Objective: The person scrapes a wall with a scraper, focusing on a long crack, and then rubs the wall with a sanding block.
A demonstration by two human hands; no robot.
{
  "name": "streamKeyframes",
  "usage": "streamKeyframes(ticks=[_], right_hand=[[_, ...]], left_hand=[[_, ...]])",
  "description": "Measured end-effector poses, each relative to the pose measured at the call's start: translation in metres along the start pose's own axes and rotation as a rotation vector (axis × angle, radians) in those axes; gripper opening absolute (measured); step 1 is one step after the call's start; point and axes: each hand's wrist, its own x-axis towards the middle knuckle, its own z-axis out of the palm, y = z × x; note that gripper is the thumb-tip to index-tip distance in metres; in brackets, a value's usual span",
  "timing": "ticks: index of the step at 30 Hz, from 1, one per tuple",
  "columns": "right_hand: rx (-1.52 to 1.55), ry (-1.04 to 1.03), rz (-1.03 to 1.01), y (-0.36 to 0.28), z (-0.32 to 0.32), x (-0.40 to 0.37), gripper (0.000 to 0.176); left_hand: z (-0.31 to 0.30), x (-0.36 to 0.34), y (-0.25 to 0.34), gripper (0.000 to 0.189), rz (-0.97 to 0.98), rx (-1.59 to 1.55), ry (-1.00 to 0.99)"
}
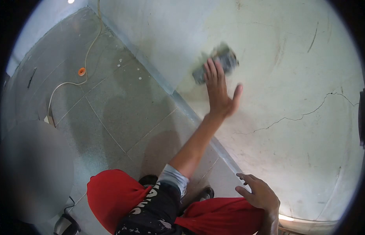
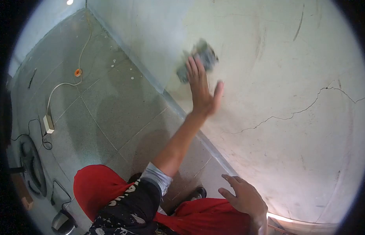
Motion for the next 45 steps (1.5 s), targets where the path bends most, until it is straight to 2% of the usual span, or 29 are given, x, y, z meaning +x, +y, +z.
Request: streamKeyframes(ticks=[4,7,11,13,15,17,20,23,25,29,31,33,35,39,41,44,45], right_hand=[[-0.009,-0.014,0.071,0.013,0.005,-0.009,0.055],[-0.074,0.013,0.13,0.018,0.011,-0.012,0.052],[-0.12,0.048,0.066,0.013,0.008,-0.008,0.054],[-0.108,0.055,0.013,0.007,0.008,-0.005,0.054],[-0.038,0.047,-0.026,0.0,0.006,-0.006,0.054],[-0.038,0.037,-0.021,0.004,0.009,-0.009,0.054],[-0.054,0.026,0.028,0.014,0.012,-0.02,0.053],[-0.086,0.036,0.081,0.02,0.013,-0.024,0.054],[-0.116,0.038,0.097,0.019,0.012,-0.023,0.055],[-0.064,0.065,-0.023,0.01,0.007,-0.017,0.055],[-0.021,0.063,-0.074,0.01,0.007,-0.017,0.055],[0.009,0.061,-0.053,0.012,0.008,-0.021,0.055],[-0.018,0.07,-0.016,0.019,0.013,-0.027,0.055],[-0.059,0.033,0.099,0.027,0.012,-0.029,0.054],[-0.072,0.054,0.06,0.024,0.01,-0.024,0.054],[-0.058,0.055,0.01,0.012,0.004,-0.017,0.054],[-0.028,0.048,-0.001,0.01,0.003,-0.016,0.055]], left_hand=[[-0.023,0.089,0.011,0.093,0.117,0.008,0.026],[-0.019,0.072,0.007,0.093,0.124,0.04,0.025],[0.0,-0.029,-0.015,0.096,0.056,0.013,-0.031],[0.0,-0.055,-0.006,0.097,-0.087,0.033,-0.106],[0.003,-0.036,-0.008,0.097,-0.113,0.036,-0.1],[-0.006,0.006,-0.007,0.099,-0.137,0.016,0.019],[-0.027,0.057,-0.006,0.098,-0.124,0.018,0.036],[-0.024,0.027,-0.012,0.093,-0.09,0.046,-0.047],[-0.002,-0.028,-0.015,0.096,-0.067,0.039,-0.065],[0.014,-0.081,-0.002,0.098,-0.085,0.026,-0.112],[0.009,-0.057,-0.009,0.099,-0.1,0.039,-0.126],[-0.004,-0.01,-0.013,0.099,-0.091,0.068,-0.045],[-0.021,0.035,-0.004,0.098,-0.168,-0.041,0.028],[-0.006,0.004,-0.013,0.095,-0.111,-0.012,0.054],[0.013,-0.054,-0.013,0.093,-0.112,0.043,-0.017],[0.017,-0.084,-0.003,0.094,-0.225,-0.01,-0.103],[0.015,-0.075,-0.007,0.094,-0.231,-0.011,-0.102]])
